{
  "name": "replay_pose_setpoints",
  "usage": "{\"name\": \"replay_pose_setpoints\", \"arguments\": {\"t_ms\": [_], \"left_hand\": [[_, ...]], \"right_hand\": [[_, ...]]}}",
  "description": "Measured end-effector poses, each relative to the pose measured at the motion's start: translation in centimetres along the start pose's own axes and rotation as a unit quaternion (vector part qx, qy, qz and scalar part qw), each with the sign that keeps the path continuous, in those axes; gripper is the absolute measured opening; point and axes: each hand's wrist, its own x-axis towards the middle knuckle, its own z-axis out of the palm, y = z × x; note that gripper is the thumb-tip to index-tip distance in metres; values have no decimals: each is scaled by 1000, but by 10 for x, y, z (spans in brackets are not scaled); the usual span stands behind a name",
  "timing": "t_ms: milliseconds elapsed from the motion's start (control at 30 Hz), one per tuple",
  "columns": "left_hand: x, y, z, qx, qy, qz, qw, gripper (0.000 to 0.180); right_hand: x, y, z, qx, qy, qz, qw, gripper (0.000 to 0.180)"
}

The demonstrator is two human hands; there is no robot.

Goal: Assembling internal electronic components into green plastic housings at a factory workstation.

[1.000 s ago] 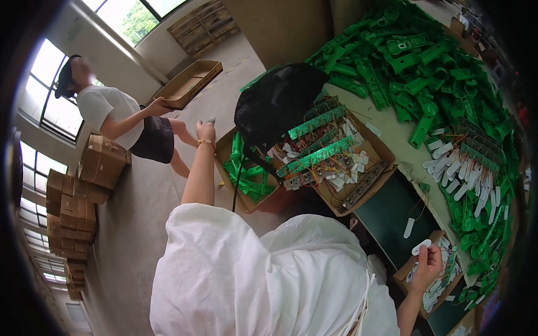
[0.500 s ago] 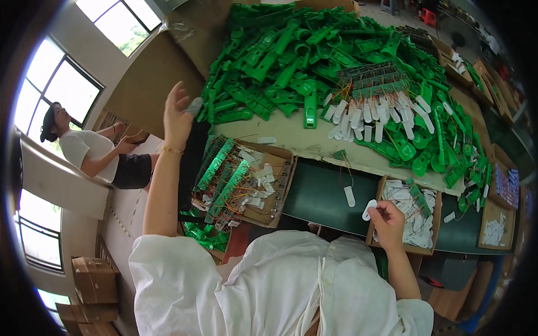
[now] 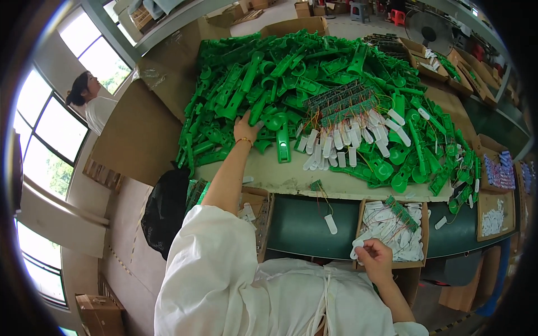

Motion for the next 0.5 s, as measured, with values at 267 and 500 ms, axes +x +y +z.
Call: {"name": "replay_pose_setpoints", "arguments": {"t_ms": [267, 500], "left_hand": [[-78, 21, -55, -82, 77, 178, 977, 36], [-138, 63, -120, -174, 171, 395, 886, 48]], "right_hand": [[21, -13, 7, 5, 4, -33, 999, 6], [45, -46, 17, -126, 8, -183, 975, 8]]}}
